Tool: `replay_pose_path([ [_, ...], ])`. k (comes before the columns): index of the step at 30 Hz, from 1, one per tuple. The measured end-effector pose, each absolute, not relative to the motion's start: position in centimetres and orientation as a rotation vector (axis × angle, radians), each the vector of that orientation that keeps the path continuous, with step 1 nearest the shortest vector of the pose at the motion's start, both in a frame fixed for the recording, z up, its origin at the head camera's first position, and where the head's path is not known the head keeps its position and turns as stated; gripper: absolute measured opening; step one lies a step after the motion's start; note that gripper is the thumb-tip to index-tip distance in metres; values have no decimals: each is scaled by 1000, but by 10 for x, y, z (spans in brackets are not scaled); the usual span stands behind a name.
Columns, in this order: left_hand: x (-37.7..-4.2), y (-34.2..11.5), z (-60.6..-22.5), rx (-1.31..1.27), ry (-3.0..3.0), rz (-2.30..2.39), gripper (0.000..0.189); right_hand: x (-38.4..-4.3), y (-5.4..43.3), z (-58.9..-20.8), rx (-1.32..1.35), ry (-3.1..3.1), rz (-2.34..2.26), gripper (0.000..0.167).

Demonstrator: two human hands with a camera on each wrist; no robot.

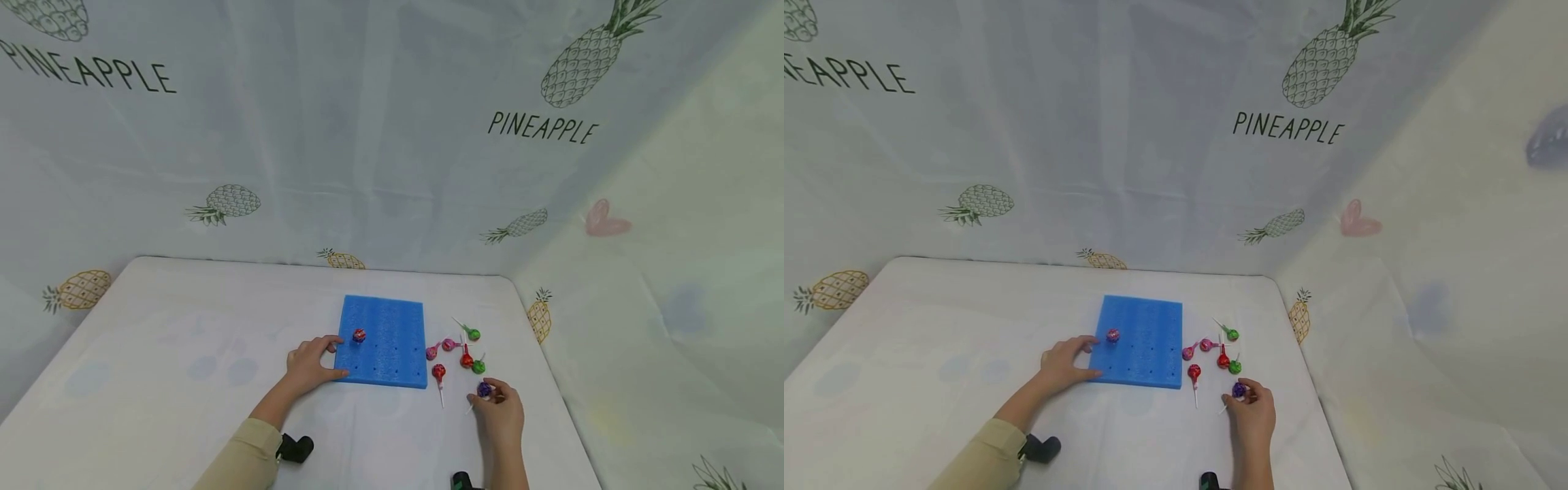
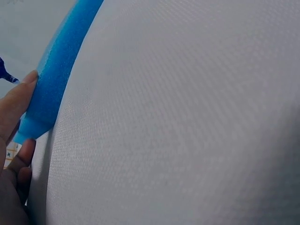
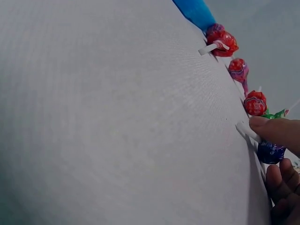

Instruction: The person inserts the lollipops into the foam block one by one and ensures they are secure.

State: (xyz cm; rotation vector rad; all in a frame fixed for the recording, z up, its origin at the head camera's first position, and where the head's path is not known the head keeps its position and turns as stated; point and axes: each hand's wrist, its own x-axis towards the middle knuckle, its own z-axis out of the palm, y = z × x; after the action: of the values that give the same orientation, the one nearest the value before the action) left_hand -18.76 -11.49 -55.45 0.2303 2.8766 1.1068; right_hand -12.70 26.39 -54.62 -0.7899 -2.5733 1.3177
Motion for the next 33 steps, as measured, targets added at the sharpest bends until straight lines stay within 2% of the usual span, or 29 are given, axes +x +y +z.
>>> replay_pose_path([
  [16,-189,-116,-560,232,2888,1097,65,-132,282,-544,-709,-2725,1288,45],
  [28,-189,-116,-561,248,2899,1096,65,-130,272,-540,-660,-2646,1475,38],
  [33,-189,-116,-559,245,2893,1101,65,-132,269,-539,-672,-2670,1473,41],
])
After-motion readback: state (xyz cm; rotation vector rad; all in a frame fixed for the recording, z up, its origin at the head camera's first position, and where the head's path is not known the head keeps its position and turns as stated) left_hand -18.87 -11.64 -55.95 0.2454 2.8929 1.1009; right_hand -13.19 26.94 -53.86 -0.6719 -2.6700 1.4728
